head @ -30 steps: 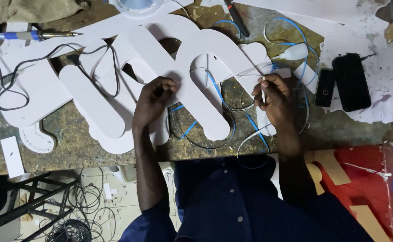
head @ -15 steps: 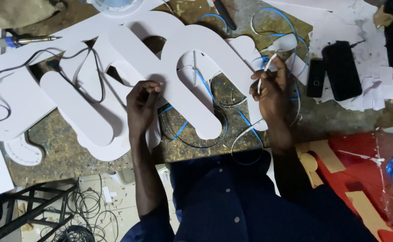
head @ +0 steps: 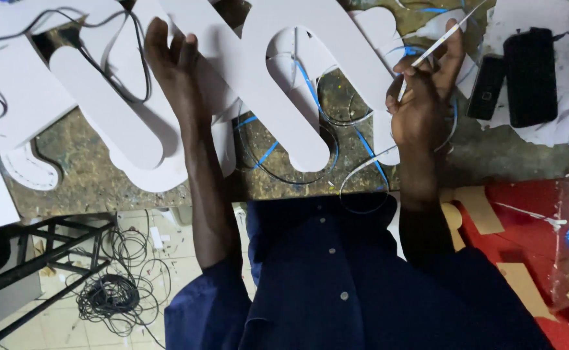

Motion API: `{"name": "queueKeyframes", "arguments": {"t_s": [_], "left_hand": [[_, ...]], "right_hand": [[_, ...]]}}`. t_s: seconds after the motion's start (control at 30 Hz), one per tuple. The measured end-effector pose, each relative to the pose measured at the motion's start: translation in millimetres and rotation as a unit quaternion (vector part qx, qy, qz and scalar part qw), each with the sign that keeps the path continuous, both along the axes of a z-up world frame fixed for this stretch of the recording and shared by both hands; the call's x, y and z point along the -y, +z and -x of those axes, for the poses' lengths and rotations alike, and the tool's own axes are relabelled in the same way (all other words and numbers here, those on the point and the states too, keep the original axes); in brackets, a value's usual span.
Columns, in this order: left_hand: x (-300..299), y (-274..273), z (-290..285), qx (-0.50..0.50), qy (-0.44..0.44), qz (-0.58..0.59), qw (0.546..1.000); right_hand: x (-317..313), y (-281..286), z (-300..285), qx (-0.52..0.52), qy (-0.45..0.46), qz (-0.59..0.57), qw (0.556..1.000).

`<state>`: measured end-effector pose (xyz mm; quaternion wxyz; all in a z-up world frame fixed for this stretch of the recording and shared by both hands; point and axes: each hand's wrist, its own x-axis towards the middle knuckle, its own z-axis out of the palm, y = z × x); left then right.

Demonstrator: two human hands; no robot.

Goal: Attaching flexible LED strips into the channels of foam sign letters

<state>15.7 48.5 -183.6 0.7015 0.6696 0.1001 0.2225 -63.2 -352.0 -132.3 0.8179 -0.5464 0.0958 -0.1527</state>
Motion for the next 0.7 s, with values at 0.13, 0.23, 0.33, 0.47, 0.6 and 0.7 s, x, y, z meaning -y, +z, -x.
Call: {"name": "queueKeyframes", "arguments": {"t_s": [0.13,0.23,0.33,0.47,0.6,0.7], "left_hand": [[-6,-9,-34,-0.009,0.018,0.101,0.995],[-1,8,-40,-0.047,0.045,0.102,0.993],[-1,8,-42,-0.035,0.045,0.117,0.991],[-6,-17,-48,0.059,0.021,0.192,0.979],[10,19,-32,0.014,0.048,0.203,0.978],[7,9,-32,0.055,0.037,0.162,0.985]], "right_hand": [[-1,17,4,-0.067,-0.008,-0.007,0.998],[7,10,0,-0.051,0.011,-0.026,0.998],[11,11,-1,-0.02,0.068,-0.037,0.997],[9,12,-2,-0.026,0.135,0.001,0.991],[13,-3,-4,-0.038,0.181,-0.003,0.983],[6,-3,-3,-0.044,0.221,0.0,0.974]]}}
